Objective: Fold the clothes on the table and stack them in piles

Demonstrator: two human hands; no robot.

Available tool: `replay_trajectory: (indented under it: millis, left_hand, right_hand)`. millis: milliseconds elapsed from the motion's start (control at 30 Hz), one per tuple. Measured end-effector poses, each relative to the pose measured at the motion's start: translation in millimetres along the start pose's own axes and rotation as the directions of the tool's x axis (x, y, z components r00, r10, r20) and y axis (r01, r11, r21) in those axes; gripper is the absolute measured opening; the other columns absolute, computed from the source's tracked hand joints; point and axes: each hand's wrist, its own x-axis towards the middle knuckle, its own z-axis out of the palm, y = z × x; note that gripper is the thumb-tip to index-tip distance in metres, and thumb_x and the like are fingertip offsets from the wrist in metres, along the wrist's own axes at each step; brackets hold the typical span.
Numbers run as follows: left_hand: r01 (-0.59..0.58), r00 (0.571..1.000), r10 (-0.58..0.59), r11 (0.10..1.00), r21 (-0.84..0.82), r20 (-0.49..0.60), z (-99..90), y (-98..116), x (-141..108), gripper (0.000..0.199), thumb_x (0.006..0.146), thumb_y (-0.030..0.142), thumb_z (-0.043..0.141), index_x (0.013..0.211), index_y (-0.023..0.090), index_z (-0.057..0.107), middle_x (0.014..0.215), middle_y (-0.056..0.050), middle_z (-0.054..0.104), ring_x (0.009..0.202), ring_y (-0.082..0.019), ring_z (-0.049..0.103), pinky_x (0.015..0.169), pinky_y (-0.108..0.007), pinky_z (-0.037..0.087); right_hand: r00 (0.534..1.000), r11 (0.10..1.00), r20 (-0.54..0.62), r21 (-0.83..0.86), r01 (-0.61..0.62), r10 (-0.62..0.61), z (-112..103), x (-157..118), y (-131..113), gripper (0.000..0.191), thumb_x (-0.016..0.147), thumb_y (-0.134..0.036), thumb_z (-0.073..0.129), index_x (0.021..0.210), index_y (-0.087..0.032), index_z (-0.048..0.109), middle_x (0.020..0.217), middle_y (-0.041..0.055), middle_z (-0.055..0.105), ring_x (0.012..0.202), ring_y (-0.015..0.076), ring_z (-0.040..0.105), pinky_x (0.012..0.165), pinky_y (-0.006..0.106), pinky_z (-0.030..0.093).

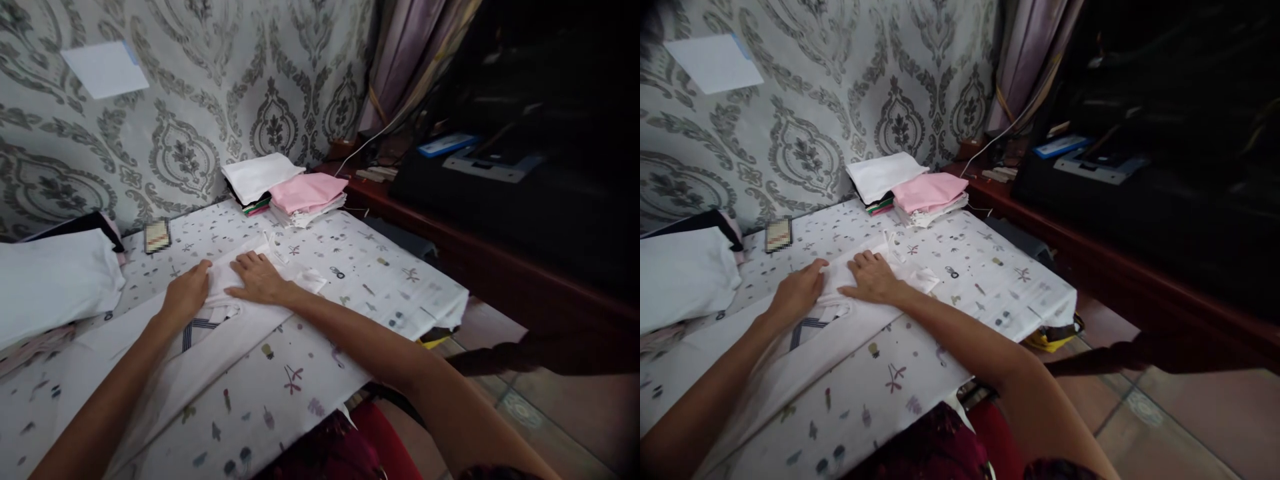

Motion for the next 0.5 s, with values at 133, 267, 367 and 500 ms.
replay_trajectory:
  millis: [133, 267, 367, 500]
  left_hand:
    - [0.021, 1.000, -0.018, 0.984, -0.176, 0.017, -20.3, -12.1, -30.4, 0.030, 0.094, 0.035, 0.034, 0.114, 0.024, 0.054, 0.096, -0.005, 0.070, 0.084, -0.024, 0.065, 0.069, -0.031, 0.044]
    - [0.075, 0.992, -0.043, 0.955, -0.287, 0.117, -39.6, -24.6, -87.1, 0.037, 0.095, 0.049, 0.033, 0.111, 0.027, 0.057, 0.096, -0.003, 0.069, 0.080, -0.022, 0.064, 0.067, -0.029, 0.046]
    - [0.160, 0.982, -0.124, 0.946, -0.281, 0.140, -48.2, -44.1, -131.4, 0.040, 0.095, 0.054, 0.033, 0.110, 0.028, 0.060, 0.106, -0.004, 0.069, 0.084, -0.022, 0.064, 0.069, -0.029, 0.047]
    - [0.255, 0.963, -0.214, 0.920, -0.299, 0.163, -51.7, -76.5, -173.5, 0.042, 0.093, 0.058, 0.037, 0.103, 0.026, 0.063, 0.095, -0.004, 0.069, 0.077, -0.020, 0.062, 0.065, -0.027, 0.047]
  right_hand:
    - [0.998, 0.993, 0.053, 0.107, -0.050, 0.044, -1.9, 4.5, 4.5, 0.057, 0.093, -0.056, 0.052, 0.131, -0.013, 0.056, 0.133, 0.0178, 0.055, 0.124, 0.0331, 0.044, 0.103, 0.051, 0.036]
    - [0.999, 0.956, 0.036, 0.294, 0.003, -0.014, -23.1, -0.7, 23.3, 0.049, 0.098, -0.043, 0.046, 0.138, -0.015, 0.051, 0.140, 0.0162, 0.053, 0.130, 0.0291, 0.047, 0.106, 0.048, 0.040]
    - [0.997, 0.953, -0.071, 0.301, 0.018, 0.004, -52.9, -25.5, 35.4, 0.038, 0.098, -0.035, 0.045, 0.129, -0.017, 0.059, 0.133, 0.0130, 0.060, 0.123, 0.0267, 0.055, 0.105, 0.045, 0.044]
    - [0.993, 0.950, -0.055, 0.301, -0.083, 0.104, -77.3, -65.1, 38.0, 0.034, 0.097, -0.039, 0.046, 0.118, -0.020, 0.065, 0.118, 0.0112, 0.069, 0.103, 0.0262, 0.067, 0.081, 0.040, 0.057]
